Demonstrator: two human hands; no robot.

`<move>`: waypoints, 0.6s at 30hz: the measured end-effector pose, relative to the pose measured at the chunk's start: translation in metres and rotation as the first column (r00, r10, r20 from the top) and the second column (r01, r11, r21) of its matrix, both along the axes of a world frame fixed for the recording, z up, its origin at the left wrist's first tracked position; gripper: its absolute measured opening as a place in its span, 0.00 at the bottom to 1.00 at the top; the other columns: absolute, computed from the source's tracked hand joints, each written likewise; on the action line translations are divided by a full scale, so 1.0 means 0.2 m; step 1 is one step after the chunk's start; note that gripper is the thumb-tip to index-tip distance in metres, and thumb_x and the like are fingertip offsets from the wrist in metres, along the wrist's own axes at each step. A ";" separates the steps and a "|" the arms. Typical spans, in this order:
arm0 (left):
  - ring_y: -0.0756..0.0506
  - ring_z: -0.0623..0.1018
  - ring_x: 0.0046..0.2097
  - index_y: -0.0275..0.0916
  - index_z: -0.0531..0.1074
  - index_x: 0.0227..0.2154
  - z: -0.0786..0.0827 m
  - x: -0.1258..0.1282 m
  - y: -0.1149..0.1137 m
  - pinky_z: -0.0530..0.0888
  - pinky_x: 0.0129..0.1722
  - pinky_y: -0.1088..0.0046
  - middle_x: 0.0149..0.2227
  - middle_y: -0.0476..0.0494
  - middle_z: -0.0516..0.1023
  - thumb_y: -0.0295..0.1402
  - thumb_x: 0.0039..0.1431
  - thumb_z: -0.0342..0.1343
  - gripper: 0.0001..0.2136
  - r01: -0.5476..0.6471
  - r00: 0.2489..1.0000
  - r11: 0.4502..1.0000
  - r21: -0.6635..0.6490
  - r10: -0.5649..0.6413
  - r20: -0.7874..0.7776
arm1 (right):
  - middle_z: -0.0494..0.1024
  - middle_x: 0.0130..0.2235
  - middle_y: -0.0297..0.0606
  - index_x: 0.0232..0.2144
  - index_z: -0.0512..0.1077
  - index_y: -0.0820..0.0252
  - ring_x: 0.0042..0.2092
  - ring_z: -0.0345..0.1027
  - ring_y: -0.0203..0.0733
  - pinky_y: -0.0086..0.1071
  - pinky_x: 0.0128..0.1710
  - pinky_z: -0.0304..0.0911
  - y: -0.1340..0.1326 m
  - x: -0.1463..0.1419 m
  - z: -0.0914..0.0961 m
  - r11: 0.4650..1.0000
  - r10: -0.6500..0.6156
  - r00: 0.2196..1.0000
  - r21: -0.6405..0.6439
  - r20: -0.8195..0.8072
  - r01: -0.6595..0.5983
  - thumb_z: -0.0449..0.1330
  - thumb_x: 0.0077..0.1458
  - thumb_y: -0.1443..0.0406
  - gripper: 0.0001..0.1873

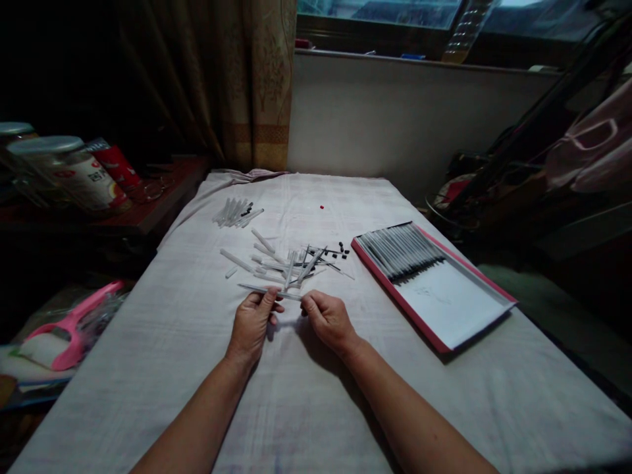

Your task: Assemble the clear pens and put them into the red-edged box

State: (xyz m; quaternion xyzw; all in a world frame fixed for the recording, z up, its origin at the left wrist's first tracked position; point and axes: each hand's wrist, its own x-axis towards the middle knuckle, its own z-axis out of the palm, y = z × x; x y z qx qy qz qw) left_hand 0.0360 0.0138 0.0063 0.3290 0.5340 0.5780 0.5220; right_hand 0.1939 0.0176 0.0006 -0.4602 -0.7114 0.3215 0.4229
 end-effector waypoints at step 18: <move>0.57 0.58 0.13 0.40 0.66 0.33 0.03 -0.03 0.01 0.54 0.12 0.85 0.16 0.62 0.58 0.54 0.56 0.54 0.19 -0.019 0.997 0.996 0.088 0.012 0.079 | 0.79 0.45 0.44 0.45 0.77 0.54 0.44 0.73 0.47 0.34 0.39 0.62 0.48 0.07 0.14 0.985 -0.167 0.684 0.094 0.710 0.143 0.51 0.62 0.59 0.17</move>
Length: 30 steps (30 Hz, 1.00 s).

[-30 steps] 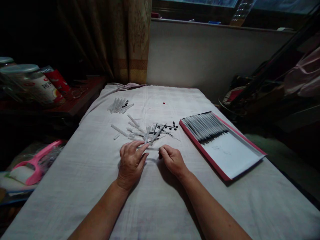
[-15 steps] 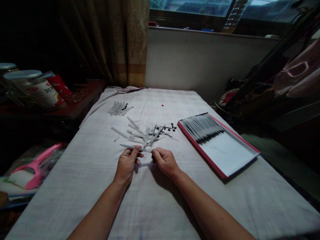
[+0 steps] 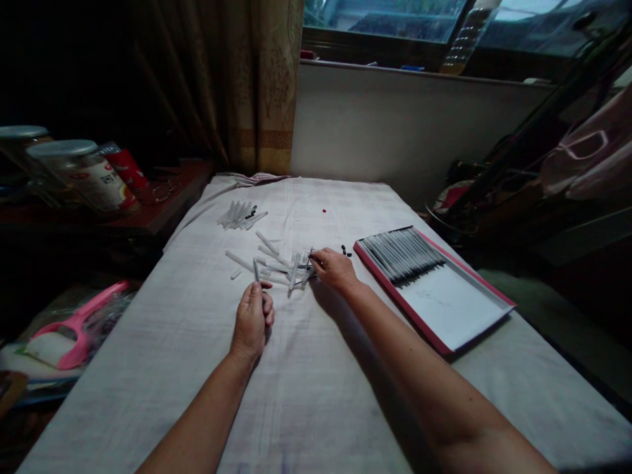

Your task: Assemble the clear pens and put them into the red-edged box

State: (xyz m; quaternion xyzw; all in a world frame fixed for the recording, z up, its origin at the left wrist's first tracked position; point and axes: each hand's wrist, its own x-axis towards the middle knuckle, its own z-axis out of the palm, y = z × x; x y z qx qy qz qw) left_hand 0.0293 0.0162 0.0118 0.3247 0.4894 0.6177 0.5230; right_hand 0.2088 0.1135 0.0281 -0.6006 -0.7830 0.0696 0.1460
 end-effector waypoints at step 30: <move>0.43 0.82 0.44 0.41 0.79 0.43 -0.11 0.03 -0.05 0.77 0.47 0.66 0.43 0.43 0.83 0.39 0.59 0.53 0.15 0.334 0.605 0.930 0.156 -0.084 -0.792 | 0.74 0.27 0.31 0.29 0.77 0.60 0.25 0.62 0.27 0.20 0.21 0.53 -0.32 0.09 -0.09 0.828 -0.540 -0.107 -0.504 -0.835 -0.247 0.76 0.29 0.57 0.23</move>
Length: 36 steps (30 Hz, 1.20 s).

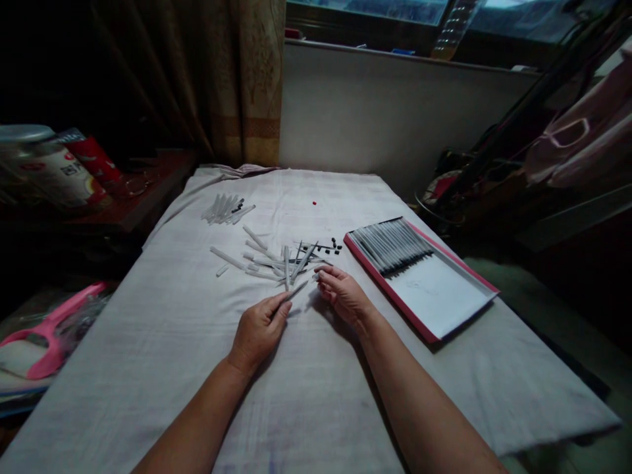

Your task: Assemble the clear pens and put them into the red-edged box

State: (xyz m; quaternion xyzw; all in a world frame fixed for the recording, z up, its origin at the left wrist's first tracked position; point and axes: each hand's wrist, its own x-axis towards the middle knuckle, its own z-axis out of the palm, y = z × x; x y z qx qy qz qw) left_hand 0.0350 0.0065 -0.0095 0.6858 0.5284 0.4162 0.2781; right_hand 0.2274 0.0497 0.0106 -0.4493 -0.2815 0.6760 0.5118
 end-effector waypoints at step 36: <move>0.42 0.81 0.43 0.40 0.80 0.40 -0.01 -0.03 0.01 0.76 0.46 0.66 0.42 0.42 0.83 0.40 0.59 0.52 0.15 0.069 0.998 0.996 -0.065 -0.069 -0.001 | 0.76 0.25 0.32 0.28 0.73 0.61 0.27 0.71 0.35 0.28 0.29 0.65 0.00 -0.01 -0.02 0.924 0.319 0.917 0.136 0.241 -0.357 0.72 0.37 0.54 0.20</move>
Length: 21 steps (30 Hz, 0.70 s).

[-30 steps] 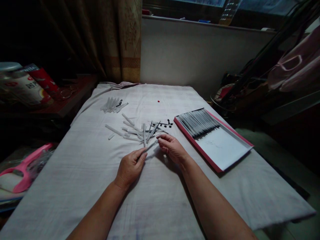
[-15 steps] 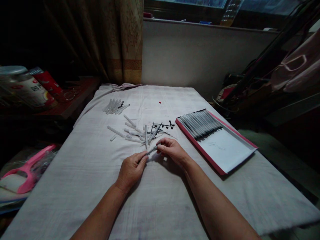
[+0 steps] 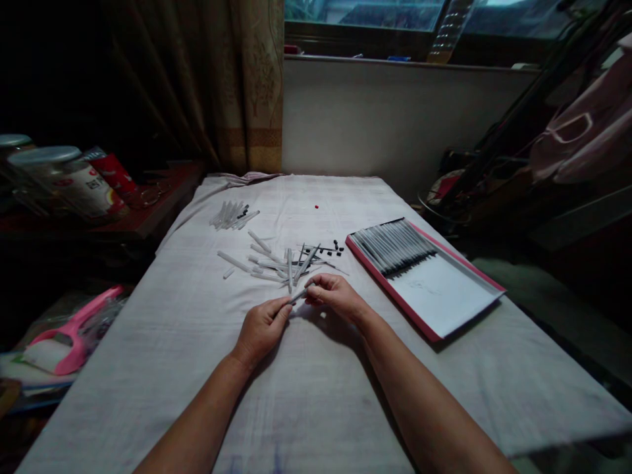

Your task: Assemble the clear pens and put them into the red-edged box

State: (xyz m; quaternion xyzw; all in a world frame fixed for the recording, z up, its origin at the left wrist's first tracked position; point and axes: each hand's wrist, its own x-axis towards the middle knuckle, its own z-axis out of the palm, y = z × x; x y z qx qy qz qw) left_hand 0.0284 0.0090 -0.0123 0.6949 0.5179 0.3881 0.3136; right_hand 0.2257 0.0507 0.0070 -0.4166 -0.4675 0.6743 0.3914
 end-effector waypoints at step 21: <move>0.51 0.73 0.22 0.38 0.74 0.44 0.05 0.03 0.01 0.71 0.23 0.75 0.28 0.50 0.74 0.46 0.57 0.53 0.19 -0.042 0.978 0.987 -0.152 0.072 0.195 | 0.79 0.31 0.38 0.37 0.74 0.60 0.29 0.68 0.37 0.29 0.28 0.61 0.26 0.36 0.28 0.774 -0.572 0.794 0.454 0.205 0.441 0.60 0.48 0.47 0.24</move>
